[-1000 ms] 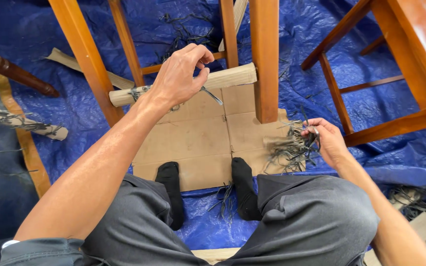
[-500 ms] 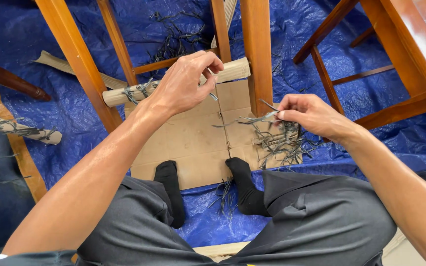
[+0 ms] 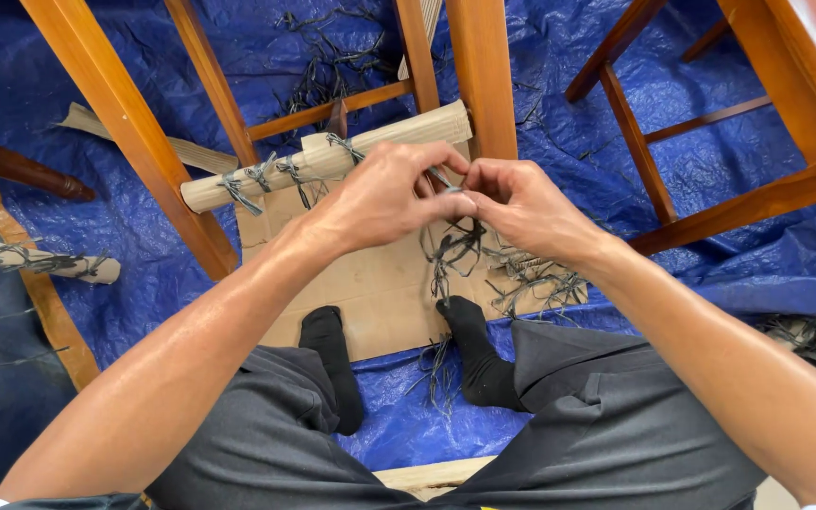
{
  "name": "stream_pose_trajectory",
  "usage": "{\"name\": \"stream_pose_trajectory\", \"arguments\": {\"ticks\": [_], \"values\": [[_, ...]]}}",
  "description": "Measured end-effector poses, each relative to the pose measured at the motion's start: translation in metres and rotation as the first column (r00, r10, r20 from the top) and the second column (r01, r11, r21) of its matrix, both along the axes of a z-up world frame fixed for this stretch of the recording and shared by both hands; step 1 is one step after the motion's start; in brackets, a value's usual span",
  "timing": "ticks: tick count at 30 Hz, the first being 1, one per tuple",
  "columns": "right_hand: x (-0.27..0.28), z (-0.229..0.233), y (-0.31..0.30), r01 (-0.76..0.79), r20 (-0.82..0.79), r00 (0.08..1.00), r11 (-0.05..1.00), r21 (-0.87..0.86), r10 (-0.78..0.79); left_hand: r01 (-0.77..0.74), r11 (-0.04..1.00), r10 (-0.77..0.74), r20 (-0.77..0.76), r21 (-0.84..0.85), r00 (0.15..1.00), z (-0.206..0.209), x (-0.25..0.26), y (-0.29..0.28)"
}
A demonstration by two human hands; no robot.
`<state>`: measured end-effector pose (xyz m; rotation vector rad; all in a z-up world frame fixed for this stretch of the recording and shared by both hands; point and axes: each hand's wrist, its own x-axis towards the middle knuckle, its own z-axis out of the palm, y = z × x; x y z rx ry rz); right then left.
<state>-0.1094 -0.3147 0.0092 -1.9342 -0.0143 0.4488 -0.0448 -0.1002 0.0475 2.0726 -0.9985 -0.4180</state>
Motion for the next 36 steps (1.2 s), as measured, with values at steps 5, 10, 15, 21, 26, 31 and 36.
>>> {"name": "stream_pose_trajectory", "arguments": {"ticks": [5,10,15,21,26,31,36], "values": [[0.004,0.0,0.018,-0.002,0.048,0.999,0.986,0.165,-0.006,-0.08,0.986,0.069,-0.078,-0.147,0.995,-0.003,0.017,0.023],[0.001,-0.004,0.031,-0.102,0.032,0.994,0.995,0.013,0.101,-0.165,0.978,0.156,-0.076,-0.126,0.985,-0.007,0.035,0.051],[0.003,-0.012,0.036,-0.171,0.025,0.984,0.975,-0.145,0.176,-0.221,0.974,0.213,-0.147,-0.046,0.966,0.005,0.036,0.071],[0.007,-0.017,0.036,-0.172,-0.014,0.985,0.97,-0.174,0.172,-0.206,0.973,0.187,-0.16,-0.109,0.969,0.0,0.039,0.088],[0.004,-0.003,0.04,-0.209,-0.087,0.976,0.965,-0.158,0.197,0.061,0.991,-0.026,-0.275,0.12,0.961,0.012,0.029,0.093],[0.005,-0.011,0.029,-0.162,-0.027,0.987,0.97,-0.182,0.16,0.038,0.974,0.019,-0.247,0.225,0.969,0.01,0.027,0.092],[0.002,-0.007,0.023,-0.17,-0.167,0.978,0.94,-0.296,0.124,-0.137,0.988,0.142,-0.075,0.074,0.987,0.004,0.035,0.096]]}}
